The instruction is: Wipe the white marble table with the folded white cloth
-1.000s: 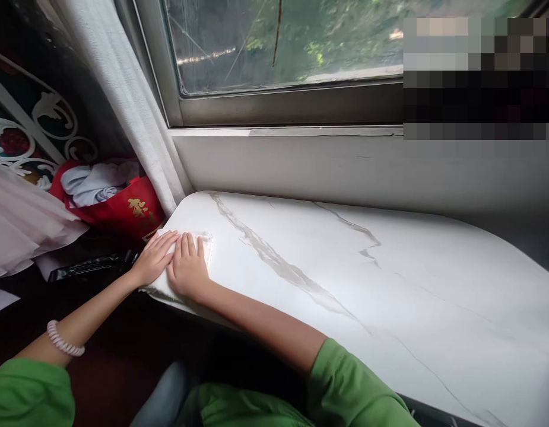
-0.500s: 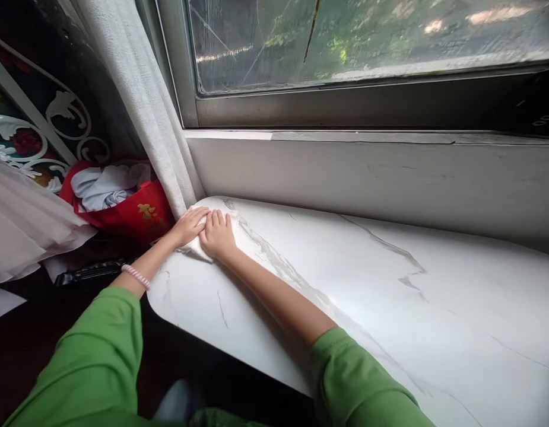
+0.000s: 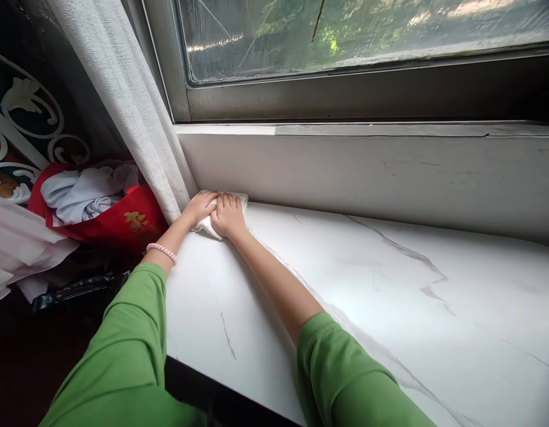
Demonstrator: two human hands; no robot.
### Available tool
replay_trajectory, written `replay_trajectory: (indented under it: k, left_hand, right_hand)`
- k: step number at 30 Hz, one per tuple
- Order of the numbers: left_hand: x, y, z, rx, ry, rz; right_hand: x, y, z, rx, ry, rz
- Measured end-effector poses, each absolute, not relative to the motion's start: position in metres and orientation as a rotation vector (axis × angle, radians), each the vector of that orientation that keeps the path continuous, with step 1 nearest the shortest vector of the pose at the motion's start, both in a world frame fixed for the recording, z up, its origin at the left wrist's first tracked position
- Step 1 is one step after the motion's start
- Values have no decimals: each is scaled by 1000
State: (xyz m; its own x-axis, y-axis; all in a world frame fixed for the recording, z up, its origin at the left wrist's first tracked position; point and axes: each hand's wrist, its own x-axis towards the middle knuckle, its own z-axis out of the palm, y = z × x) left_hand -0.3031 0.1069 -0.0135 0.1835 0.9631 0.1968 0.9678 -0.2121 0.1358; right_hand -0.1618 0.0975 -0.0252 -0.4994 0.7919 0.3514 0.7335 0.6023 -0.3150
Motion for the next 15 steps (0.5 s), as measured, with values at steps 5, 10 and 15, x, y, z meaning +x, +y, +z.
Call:
replay_trajectory:
  k: [5,10,15]
  left_hand:
    - [-293,92,-11,-2390,-1977,-361]
    - [-270,52,-10,-2366,-1998,-347]
    - [-236,-16,-9,-2283,-2066,-383]
  right_hand:
    - [-151,86,-21,-1223,-2409,221]
    - [-128,55,-17,-1208,-2466,253]
    - [-96,1,-13,-1160,-2523,327]
